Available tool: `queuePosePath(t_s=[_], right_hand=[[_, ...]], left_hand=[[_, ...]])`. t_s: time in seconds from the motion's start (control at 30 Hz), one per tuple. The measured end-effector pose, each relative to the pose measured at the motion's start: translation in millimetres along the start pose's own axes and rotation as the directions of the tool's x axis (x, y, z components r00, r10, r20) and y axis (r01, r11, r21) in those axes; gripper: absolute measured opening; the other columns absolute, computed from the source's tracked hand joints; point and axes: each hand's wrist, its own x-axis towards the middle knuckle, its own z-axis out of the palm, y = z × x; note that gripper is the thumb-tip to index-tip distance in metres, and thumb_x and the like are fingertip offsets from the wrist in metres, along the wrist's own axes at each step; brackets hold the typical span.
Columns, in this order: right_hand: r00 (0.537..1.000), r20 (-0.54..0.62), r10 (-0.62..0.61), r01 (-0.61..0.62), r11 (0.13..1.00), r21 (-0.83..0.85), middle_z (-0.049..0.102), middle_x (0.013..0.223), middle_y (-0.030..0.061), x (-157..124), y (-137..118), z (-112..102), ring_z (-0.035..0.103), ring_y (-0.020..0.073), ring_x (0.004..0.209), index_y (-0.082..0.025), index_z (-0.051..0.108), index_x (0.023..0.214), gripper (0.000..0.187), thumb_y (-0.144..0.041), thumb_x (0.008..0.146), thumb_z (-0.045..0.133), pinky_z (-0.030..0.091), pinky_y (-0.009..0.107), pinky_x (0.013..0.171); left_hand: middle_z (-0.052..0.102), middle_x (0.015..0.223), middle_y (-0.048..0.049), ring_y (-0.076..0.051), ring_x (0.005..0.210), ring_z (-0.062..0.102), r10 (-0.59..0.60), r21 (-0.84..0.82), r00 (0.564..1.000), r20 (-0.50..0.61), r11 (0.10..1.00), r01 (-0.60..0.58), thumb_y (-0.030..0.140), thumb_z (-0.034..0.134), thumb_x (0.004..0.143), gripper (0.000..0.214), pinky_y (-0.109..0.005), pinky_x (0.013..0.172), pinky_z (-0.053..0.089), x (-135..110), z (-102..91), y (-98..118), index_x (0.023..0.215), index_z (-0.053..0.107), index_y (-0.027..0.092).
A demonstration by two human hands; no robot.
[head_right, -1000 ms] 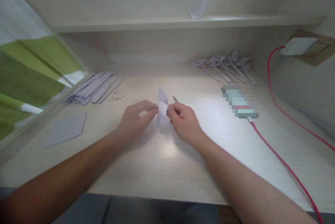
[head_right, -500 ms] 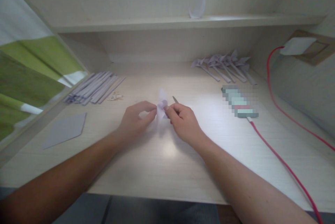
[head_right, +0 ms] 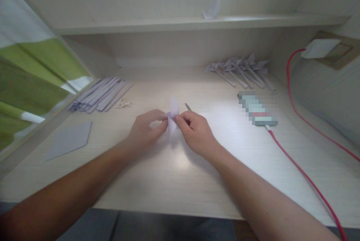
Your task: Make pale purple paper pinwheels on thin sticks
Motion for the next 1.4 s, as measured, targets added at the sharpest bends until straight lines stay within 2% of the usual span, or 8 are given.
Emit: queuePosePath(t_s=[0.17,0.4,0.67,1.17,1.4], right_hand=[[0.998,-0.012,-0.057,0.057,0.996,-0.066,0.064,0.077,-0.0001,0.2,-0.8,0.1,0.059,0.017,0.074,-0.02,0.071,0.079,0.032,-0.036,0.105,0.061,0.039,0.032,0.069],[0.997,-0.012,-0.078,0.077,0.994,-0.071,0.067,0.079,0.0004,0.1,-0.9,-0.7,0.061,0.0171,0.075,-0.021,0.074,0.08,0.032,-0.036,0.105,0.061,0.041,0.033,0.072],[0.997,-0.077,0.01,-0.008,0.999,0.031,0.073,0.082,0.0014,-0.8,-5.4,-0.9,0.064,0.018,0.075,-0.02,0.078,0.086,0.014,-0.03,0.094,0.072,0.044,0.033,0.069],[0.996,-0.087,0.023,-0.019,0.999,0.05,0.071,0.075,0.0003,-1.6,-7.5,-2.5,0.058,0.0154,0.067,-0.019,0.076,0.078,0.014,-0.028,0.09,0.074,0.041,0.032,0.063],[0.996,-0.082,0.033,-0.031,0.999,0.026,0.073,0.073,0.0014,-0.6,-8.2,-2.8,0.06,0.0164,0.067,-0.02,0.077,0.077,0.015,-0.029,0.089,0.075,0.043,0.032,0.064]], left_hand=[[0.076,0.085,-0.0032,-0.015,0.08,0.07,0.018,0.006,1.0,0.023,1.0,-0.018,0.014,0.065,0.093,0.01,-0.027,0.078,0.053,-0.3,-0.1,-1.1,0.089,0.074,0.017],[0.075,0.084,-0.0026,-0.015,0.08,0.069,0.004,0.016,0.999,0.039,1.0,-0.005,0.013,0.065,0.093,0.01,-0.027,0.079,0.052,-0.4,-1.5,-0.5,0.088,0.073,0.017],[0.077,0.087,-0.0034,-0.016,0.081,0.069,-0.017,0.013,0.999,0.033,1.0,0.016,0.011,0.066,0.091,0.011,-0.027,0.078,0.052,0.2,-3.4,-1.5,0.091,0.075,0.017],[0.078,0.089,-0.0038,-0.016,0.082,0.07,-0.025,-0.011,0.998,0.06,1.0,0.026,0.013,0.066,0.092,0.009,-0.028,0.079,0.053,-0.4,-2.7,-0.2,0.089,0.074,0.018],[0.078,0.089,-0.0046,-0.018,0.083,0.07,-0.023,0.003,0.997,0.073,1.0,0.023,0.018,0.067,0.093,0.009,-0.03,0.079,0.053,-1.4,-2.4,-1.5,0.09,0.075,0.019]])
